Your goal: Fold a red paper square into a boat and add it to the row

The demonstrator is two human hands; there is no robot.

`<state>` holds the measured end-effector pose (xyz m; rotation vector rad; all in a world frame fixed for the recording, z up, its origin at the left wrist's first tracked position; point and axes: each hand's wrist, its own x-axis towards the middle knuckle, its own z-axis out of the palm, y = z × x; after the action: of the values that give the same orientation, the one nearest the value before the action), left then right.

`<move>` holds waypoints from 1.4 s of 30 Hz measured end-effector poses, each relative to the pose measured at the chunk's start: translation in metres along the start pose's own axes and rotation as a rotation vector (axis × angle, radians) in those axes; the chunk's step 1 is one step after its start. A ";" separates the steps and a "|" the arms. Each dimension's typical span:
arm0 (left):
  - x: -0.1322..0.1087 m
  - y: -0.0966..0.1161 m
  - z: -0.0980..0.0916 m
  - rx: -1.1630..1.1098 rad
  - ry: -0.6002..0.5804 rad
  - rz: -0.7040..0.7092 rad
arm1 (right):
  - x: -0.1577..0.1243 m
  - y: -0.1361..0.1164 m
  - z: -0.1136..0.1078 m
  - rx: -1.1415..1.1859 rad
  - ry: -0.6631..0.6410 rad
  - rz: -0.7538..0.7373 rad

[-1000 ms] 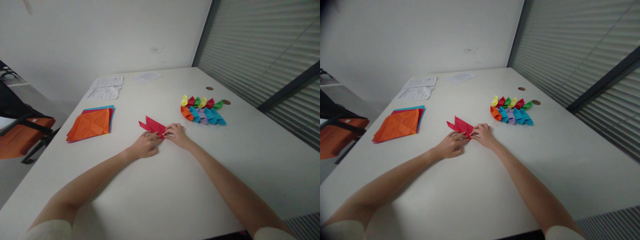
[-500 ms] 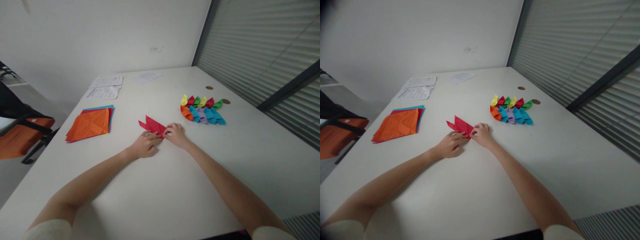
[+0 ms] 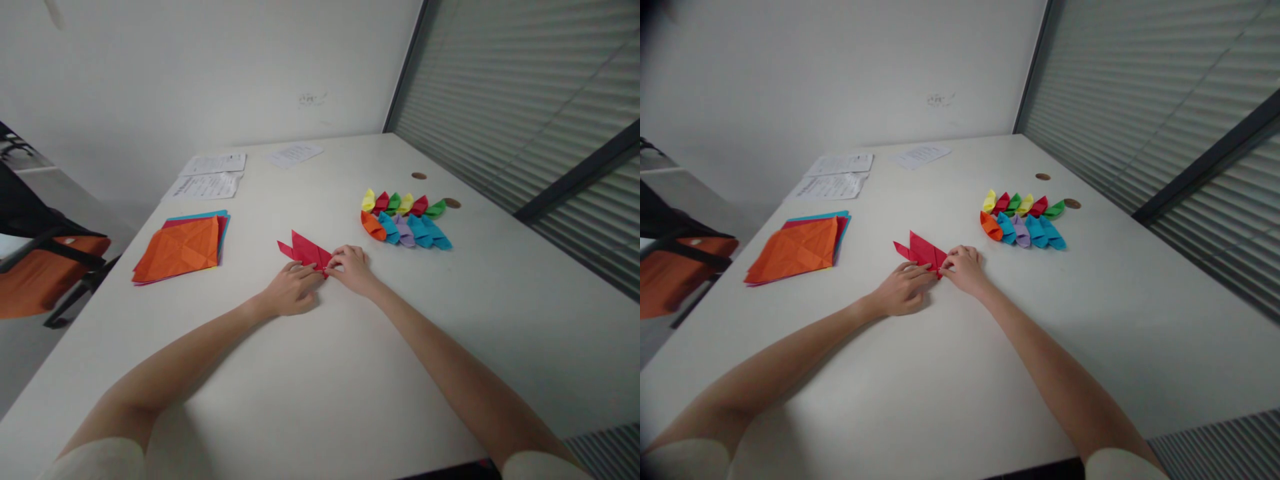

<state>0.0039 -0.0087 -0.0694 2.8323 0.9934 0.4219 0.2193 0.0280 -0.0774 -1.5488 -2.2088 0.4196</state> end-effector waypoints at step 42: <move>-0.003 0.002 0.000 0.033 0.004 -0.062 | -0.024 -0.007 -0.006 -0.186 0.110 -0.365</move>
<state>0.0025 -0.0120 -0.0700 2.8218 1.0965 0.4081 0.2232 0.0033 -0.0727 -1.1810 -2.4287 0.0183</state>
